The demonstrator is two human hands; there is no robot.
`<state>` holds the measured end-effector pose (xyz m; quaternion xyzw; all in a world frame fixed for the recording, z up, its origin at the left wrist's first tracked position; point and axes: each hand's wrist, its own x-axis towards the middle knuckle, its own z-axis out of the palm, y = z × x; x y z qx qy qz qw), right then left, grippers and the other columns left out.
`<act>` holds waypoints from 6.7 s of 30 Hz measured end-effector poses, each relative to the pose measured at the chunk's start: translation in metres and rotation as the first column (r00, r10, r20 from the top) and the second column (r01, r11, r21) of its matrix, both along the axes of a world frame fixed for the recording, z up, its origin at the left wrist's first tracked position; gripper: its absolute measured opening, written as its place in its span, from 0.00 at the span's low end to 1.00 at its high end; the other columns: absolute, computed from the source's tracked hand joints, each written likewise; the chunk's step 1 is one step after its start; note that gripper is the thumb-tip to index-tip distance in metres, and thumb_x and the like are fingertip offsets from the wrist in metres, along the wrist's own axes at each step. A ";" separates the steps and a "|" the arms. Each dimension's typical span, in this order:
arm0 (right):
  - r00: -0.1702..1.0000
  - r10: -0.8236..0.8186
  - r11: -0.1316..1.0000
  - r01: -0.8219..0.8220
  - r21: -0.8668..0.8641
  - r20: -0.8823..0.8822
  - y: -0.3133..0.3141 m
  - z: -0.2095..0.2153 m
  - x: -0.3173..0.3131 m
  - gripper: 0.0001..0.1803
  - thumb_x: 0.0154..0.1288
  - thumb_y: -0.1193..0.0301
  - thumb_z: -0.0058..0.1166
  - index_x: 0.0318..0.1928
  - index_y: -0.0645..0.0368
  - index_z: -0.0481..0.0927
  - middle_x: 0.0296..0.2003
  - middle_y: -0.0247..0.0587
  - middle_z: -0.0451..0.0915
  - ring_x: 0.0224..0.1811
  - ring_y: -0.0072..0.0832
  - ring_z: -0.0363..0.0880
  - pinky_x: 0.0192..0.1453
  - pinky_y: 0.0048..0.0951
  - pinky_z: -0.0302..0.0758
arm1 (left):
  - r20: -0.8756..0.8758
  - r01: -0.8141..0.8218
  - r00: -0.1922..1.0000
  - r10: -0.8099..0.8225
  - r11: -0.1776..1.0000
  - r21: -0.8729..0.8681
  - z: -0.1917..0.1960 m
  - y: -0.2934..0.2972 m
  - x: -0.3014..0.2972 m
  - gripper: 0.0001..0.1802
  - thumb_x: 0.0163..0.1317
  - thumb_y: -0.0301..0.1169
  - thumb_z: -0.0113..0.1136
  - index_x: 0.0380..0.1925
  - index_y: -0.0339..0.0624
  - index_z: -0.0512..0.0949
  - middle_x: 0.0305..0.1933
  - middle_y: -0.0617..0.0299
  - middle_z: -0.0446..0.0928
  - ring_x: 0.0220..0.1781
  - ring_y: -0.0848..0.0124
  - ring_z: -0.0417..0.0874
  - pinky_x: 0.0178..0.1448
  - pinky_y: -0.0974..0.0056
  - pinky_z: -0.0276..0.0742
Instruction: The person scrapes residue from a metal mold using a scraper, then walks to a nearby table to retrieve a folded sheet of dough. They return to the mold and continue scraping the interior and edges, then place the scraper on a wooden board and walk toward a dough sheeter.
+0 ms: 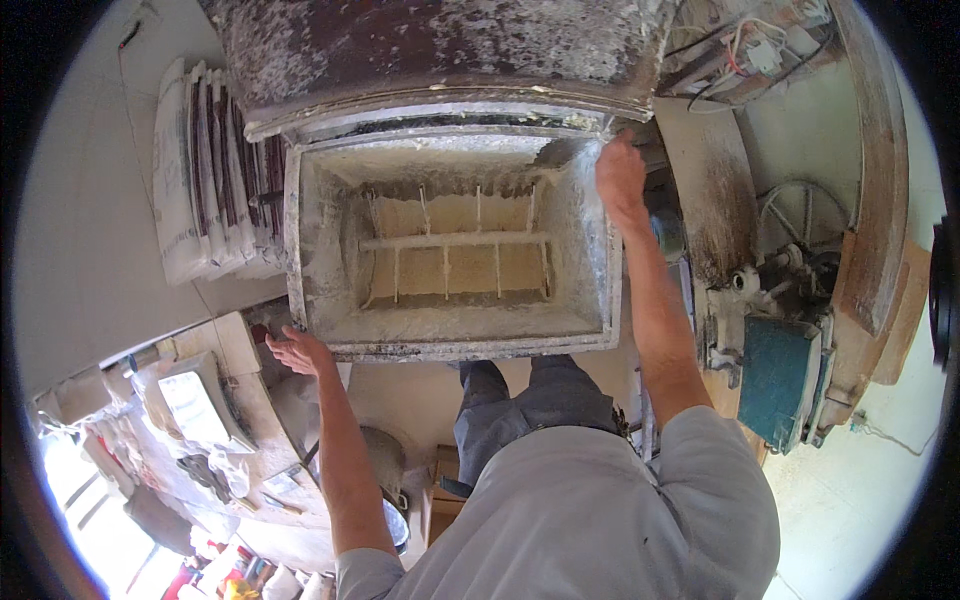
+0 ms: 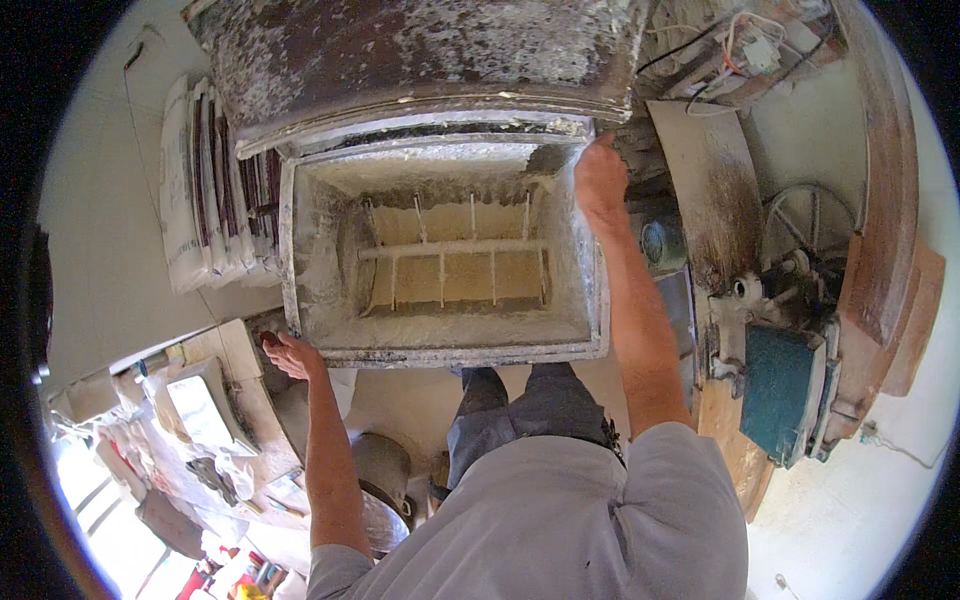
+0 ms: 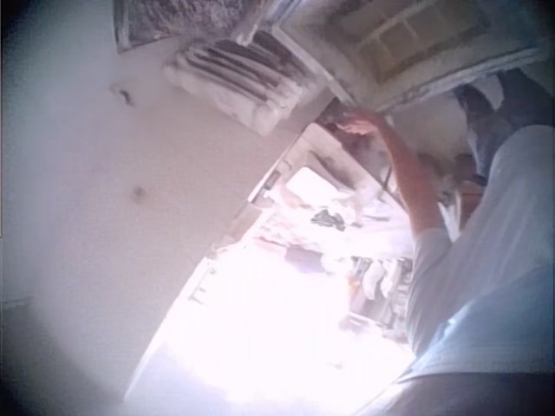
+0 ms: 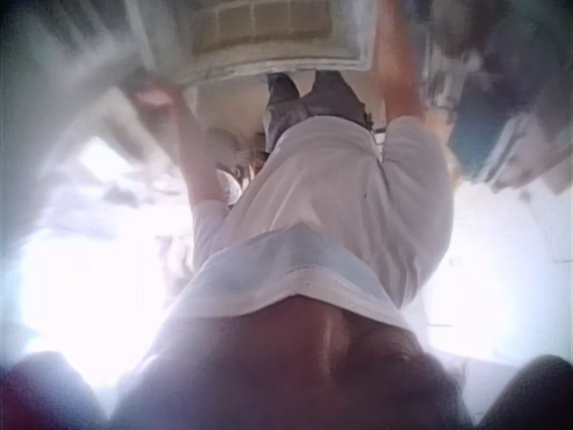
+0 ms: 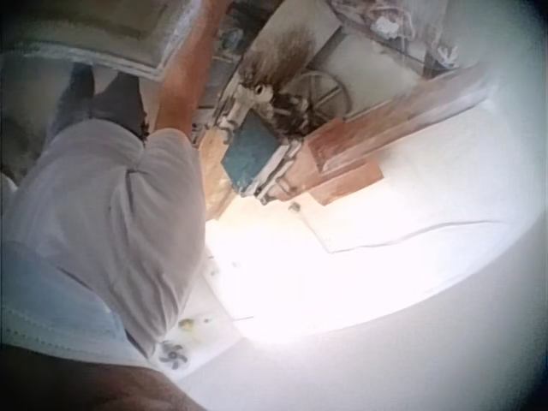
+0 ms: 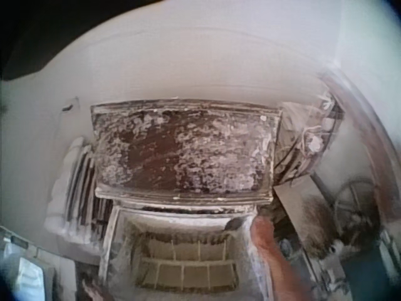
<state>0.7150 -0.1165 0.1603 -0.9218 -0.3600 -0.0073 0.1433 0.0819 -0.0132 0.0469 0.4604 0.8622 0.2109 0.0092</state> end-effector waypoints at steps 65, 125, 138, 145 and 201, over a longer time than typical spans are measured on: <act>0.379 0.912 0.319 -0.895 0.310 0.157 0.337 -0.031 -0.233 0.14 0.77 0.64 0.50 0.46 0.64 0.79 0.40 0.56 0.81 0.42 0.46 0.85 0.47 0.48 0.78 | 0.085 -0.031 0.996 0.030 0.999 0.012 0.023 0.001 0.015 0.33 0.79 0.46 0.50 0.77 0.43 0.60 0.69 0.43 0.70 0.68 0.42 0.72 0.65 0.40 0.69; 0.901 0.312 0.907 -0.188 0.376 -0.301 0.169 -0.005 -0.344 0.28 0.68 0.75 0.53 0.65 0.79 0.68 0.27 0.61 0.83 0.32 0.59 0.85 0.36 0.56 0.80 | 0.532 0.743 0.069 -0.844 -0.313 -0.592 0.100 0.075 0.125 0.29 0.72 0.42 0.62 0.67 0.37 0.72 0.64 0.37 0.77 0.67 0.39 0.76 0.71 0.39 0.70; 0.801 0.053 0.924 0.186 0.333 -0.596 0.325 0.005 -0.436 0.07 0.68 0.79 0.51 0.42 0.73 0.72 0.26 0.71 0.81 0.33 0.68 0.84 0.35 0.62 0.80 | 0.626 0.984 -0.057 -0.778 -0.150 -0.097 0.245 0.238 0.007 0.08 0.63 0.21 0.59 0.39 0.37 0.86 0.34 0.58 0.87 0.34 0.65 0.88 0.40 0.60 0.84; 0.797 0.151 0.823 0.226 0.521 -0.585 0.339 0.005 -0.439 0.16 0.63 0.81 0.51 0.51 0.77 0.72 0.32 0.70 0.84 0.38 0.64 0.88 0.39 0.59 0.83 | 0.252 0.916 -0.340 -0.906 -0.257 0.309 0.398 0.281 0.116 0.16 0.78 0.20 0.48 0.56 0.32 0.83 0.50 0.52 0.89 0.54 0.67 0.89 0.63 0.60 0.83; 0.712 -0.279 0.286 0.702 0.652 -0.644 0.217 -0.048 -0.170 0.33 0.77 0.59 0.52 0.78 0.55 0.65 0.51 0.75 0.81 0.56 0.66 0.82 0.61 0.55 0.78 | 0.406 0.953 -0.300 -0.863 -0.285 0.099 0.449 0.471 0.354 0.39 0.81 0.61 0.39 0.80 0.47 0.62 0.77 0.42 0.67 0.77 0.58 0.69 0.82 0.56 0.59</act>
